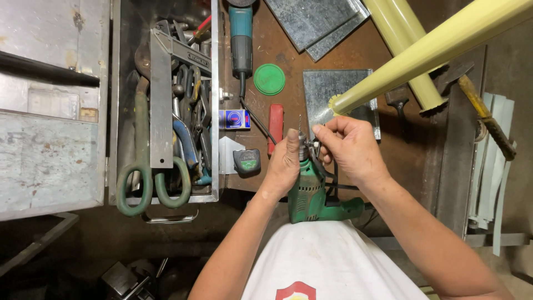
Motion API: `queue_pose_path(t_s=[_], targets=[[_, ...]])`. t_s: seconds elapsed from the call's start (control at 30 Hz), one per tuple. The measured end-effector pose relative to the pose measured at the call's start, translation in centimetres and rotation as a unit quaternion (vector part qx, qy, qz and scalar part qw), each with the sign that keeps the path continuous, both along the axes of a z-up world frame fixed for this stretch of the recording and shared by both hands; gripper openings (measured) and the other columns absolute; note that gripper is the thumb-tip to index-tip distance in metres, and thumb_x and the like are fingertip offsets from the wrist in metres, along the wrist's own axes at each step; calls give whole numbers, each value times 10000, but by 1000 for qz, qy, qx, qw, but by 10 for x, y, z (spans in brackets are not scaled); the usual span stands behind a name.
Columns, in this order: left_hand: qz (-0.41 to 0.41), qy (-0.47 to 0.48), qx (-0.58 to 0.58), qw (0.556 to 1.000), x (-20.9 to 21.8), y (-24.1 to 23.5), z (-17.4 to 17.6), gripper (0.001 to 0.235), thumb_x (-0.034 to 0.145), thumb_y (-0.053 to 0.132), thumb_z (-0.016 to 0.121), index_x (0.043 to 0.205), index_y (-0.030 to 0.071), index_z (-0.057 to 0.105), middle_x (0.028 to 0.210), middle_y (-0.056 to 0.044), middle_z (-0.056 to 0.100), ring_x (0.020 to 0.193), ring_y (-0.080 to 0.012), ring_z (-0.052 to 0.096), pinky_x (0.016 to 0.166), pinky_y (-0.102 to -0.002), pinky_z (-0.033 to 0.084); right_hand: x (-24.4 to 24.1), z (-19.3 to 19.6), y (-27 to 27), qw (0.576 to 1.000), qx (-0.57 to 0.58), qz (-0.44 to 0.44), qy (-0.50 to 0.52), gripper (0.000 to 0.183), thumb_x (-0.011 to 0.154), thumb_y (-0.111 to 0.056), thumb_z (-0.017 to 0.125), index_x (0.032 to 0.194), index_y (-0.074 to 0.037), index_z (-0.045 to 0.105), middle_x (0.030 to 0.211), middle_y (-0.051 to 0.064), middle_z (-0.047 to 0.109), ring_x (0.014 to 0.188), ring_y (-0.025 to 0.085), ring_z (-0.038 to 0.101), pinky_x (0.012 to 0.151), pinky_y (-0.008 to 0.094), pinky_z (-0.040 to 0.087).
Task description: Assembling a yellow pipe to a square metal base plate using an electric drill and a hammer.
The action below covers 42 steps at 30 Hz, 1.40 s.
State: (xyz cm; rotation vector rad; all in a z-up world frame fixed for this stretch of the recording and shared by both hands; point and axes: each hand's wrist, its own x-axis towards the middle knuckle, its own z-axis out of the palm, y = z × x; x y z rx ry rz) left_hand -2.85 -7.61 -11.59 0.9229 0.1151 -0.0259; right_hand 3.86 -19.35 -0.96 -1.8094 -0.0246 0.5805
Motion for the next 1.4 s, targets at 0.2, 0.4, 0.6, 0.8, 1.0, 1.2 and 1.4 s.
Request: queue_pose_path(t_s=[0.2,0.4,0.6,0.8,1.0,1.2,1.4], targets=[[11,-20,21,1000,-4,7,9,606,1005,612,537,1078,16,617,883,-31,691,785,-99,667,720,-247,549,-4,-6,1,998,-10,44,-32,175,953,-152,711,905,10,666,696,10,649,550,73,596,505,225,499],[13,-11,-12,1000,0,6,-2,531,1047,538,567,1087,10,611,887,-42,712,795,-112,673,749,-254,552,8,-31,-10,987,120,11,102,190,997,-184,687,1017,5,688,733,21,647,570,88,585,531,243,518],[-61,9,-150,987,3,29,29,664,1029,590,568,1197,-48,635,931,-73,698,799,-144,678,723,-306,573,40,30,9,941,-51,324,-80,283,941,-294,708,1019,-34,626,788,27,646,650,140,626,558,287,536],[-141,48,-225,963,-7,26,65,627,987,571,538,1196,-11,642,907,-92,713,757,-194,714,692,-372,628,54,87,20,614,-190,548,-535,519,747,-491,768,949,-27,648,827,106,554,771,322,566,653,439,459],[-162,29,-167,972,-8,23,68,621,1064,542,514,1169,-46,682,891,-102,706,769,-179,706,723,-348,607,50,94,12,597,-185,534,-570,481,777,-514,751,779,-81,541,791,94,496,761,306,531,702,432,449],[-137,23,-100,985,-11,10,60,612,1106,534,506,1087,-46,698,903,-95,700,784,-157,678,713,-294,565,48,80,-6,638,-113,507,-569,532,776,-530,769,663,-102,473,676,72,406,661,290,442,623,434,371],[-104,43,-86,990,-14,7,70,594,1062,538,482,1154,-16,677,924,-76,715,808,-129,692,729,-266,577,31,23,-32,777,-31,362,-515,468,874,-446,725,757,-66,478,726,82,400,677,272,422,650,411,346]])
